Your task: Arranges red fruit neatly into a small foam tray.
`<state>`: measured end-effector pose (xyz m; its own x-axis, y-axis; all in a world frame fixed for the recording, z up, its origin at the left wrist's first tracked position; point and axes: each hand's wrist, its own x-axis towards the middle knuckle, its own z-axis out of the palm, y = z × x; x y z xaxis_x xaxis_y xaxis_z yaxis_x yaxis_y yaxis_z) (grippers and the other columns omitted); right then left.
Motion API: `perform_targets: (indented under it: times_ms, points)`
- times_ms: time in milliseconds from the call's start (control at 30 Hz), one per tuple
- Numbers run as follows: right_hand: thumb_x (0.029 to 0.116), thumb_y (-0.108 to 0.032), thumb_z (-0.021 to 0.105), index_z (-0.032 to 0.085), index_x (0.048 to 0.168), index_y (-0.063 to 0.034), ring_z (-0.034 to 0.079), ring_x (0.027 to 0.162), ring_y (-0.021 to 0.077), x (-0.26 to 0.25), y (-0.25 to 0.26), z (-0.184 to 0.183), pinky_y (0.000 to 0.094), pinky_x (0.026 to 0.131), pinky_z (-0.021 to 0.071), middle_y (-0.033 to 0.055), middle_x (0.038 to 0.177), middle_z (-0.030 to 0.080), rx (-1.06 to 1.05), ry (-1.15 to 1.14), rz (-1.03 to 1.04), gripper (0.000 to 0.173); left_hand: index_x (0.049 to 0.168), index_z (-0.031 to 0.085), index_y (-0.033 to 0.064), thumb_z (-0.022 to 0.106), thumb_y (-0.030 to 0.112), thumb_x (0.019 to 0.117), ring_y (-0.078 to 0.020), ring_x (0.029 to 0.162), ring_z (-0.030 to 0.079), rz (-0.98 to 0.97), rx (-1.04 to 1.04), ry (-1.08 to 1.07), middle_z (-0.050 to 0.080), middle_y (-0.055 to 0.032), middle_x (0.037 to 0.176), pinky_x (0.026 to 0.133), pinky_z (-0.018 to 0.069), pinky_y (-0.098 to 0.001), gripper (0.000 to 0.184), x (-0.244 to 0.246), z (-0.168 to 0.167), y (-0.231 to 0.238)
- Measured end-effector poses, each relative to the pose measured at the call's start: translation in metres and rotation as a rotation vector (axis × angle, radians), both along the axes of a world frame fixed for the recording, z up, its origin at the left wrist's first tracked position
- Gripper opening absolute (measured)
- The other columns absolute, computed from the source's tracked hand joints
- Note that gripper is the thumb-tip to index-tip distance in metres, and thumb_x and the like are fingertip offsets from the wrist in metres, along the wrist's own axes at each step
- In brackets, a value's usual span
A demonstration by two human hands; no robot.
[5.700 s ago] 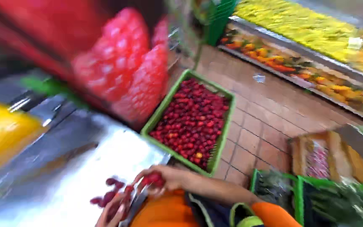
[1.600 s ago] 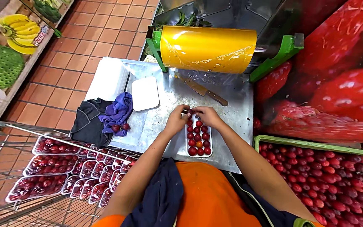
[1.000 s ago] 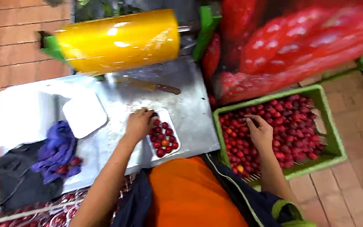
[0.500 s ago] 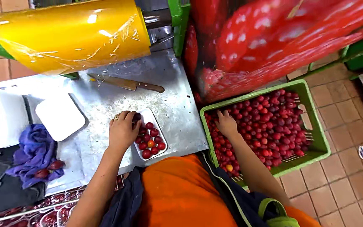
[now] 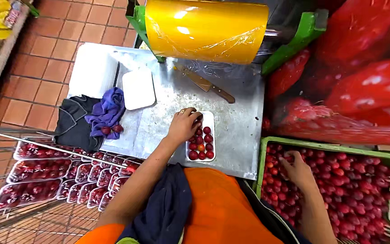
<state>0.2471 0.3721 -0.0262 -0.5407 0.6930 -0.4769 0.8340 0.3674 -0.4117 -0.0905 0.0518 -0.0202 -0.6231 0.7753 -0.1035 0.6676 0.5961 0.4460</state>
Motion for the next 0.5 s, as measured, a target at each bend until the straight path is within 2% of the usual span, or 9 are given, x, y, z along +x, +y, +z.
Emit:
perform_targets:
  times_ms: [33,100,167,200,233,300,367,433,500]
  points:
    - [0.1050,-0.026,0.061,0.051,0.132,-0.0050,0.067,0.065,0.0296,-0.003,-0.004,0.008,0.0507,0.059,0.0588,0.0180,0.095,0.066,-0.114,0.076,-0.092,0.035,0.132,0.067,0.0181,0.067,0.033,0.0989,-0.0335,0.134,0.054,0.002,0.005,-0.005,0.060,-0.0107,0.141,0.109,0.0435,-0.0590,0.036,0.000,-0.001,0.001]
    - [0.1073,-0.018,0.053,0.041,0.137,-0.0083,0.067,0.061,0.0228,-0.019,-0.018,0.025,0.0402,0.052,0.0594,0.0131,0.096,0.067,-0.417,0.310,-0.238,0.033,0.130,0.067,0.0174,0.067,0.034,0.0986,-0.0323,0.134,0.053,0.001,0.014,-0.009,0.060,-0.0097,0.141,0.109,0.0433,-0.0580,0.036,-0.001,-0.003,0.003]
    - [0.1078,-0.015,0.045,0.036,0.151,-0.0174,0.069,0.070,0.0230,-0.047,-0.035,0.038,0.0395,0.060,0.0606,0.0127,0.107,0.069,-0.670,0.447,-0.206,0.044,0.130,0.067,0.0162,0.068,0.035,0.0979,-0.0316,0.134,0.054,-0.003,0.022,-0.013,0.060,-0.0093,0.140,0.110,0.0431,-0.0572,0.037,-0.003,-0.005,0.003]
    - [0.1075,-0.015,0.044,0.036,0.153,-0.0189,0.069,0.077,0.0230,-0.065,-0.043,0.042,0.0404,0.066,0.0610,0.0122,0.111,0.068,-0.762,0.464,-0.149,0.047,0.129,0.067,0.0160,0.068,0.035,0.0977,-0.0312,0.134,0.054,-0.006,0.023,-0.017,0.061,-0.0091,0.140,0.110,0.0432,-0.0568,0.037,-0.004,-0.005,0.003]
    - [0.1060,-0.015,0.046,0.039,0.152,-0.0175,0.070,0.084,0.0246,-0.086,-0.051,0.046,0.0432,0.073,0.0616,0.0124,0.115,0.067,-0.833,0.470,-0.082,0.047,0.129,0.067,0.0155,0.069,0.035,0.0974,-0.0313,0.133,0.055,-0.008,0.028,-0.022,0.061,-0.0092,0.140,0.109,0.0435,-0.0568,0.037,-0.005,-0.006,0.004]
    - [0.0984,-0.010,0.058,0.045,0.149,-0.0142,0.069,0.099,0.0291,-0.130,-0.067,0.049,0.0503,0.087,0.0606,0.0139,0.128,0.061,-0.916,0.470,0.066,0.052,0.129,0.067,0.0153,0.069,0.035,0.0973,-0.0314,0.132,0.055,-0.006,0.034,-0.037,0.061,-0.0091,0.139,0.109,0.0440,-0.0569,0.037,-0.006,-0.007,0.005]
    - [0.0893,-0.001,0.068,0.048,0.145,-0.0114,0.069,0.106,0.0296,-0.178,-0.087,0.049,0.0510,0.090,0.0609,0.0159,0.135,0.058,-0.792,0.426,0.218,0.060,0.129,0.067,0.0152,0.069,0.035,0.0974,-0.0310,0.132,0.055,0.003,0.031,-0.049,0.061,-0.0091,0.139,0.109,0.0439,-0.0566,0.037,-0.005,-0.007,0.005]
    - [0.0825,-0.003,0.075,0.055,0.140,-0.0114,0.064,0.111,0.0292,-0.224,-0.105,0.039,0.0501,0.091,0.0587,0.0174,0.135,0.056,-0.530,0.361,0.383,0.061,0.129,0.067,0.0154,0.068,0.034,0.0977,-0.0309,0.132,0.055,0.022,0.028,-0.062,0.061,-0.0089,0.140,0.109,0.0433,-0.0570,0.037,-0.004,-0.007,0.005]
    - [0.0845,-0.011,0.076,0.057,0.139,-0.0103,0.060,0.115,0.0325,-0.256,-0.120,0.026,0.0525,0.093,0.0540,0.0198,0.133,0.055,-0.272,0.302,0.527,0.058,0.129,0.067,0.0155,0.069,0.034,0.0972,-0.0308,0.132,0.055,0.043,0.031,-0.061,0.061,-0.0086,0.139,0.109,0.0435,-0.0573,0.037,-0.001,-0.008,0.005]
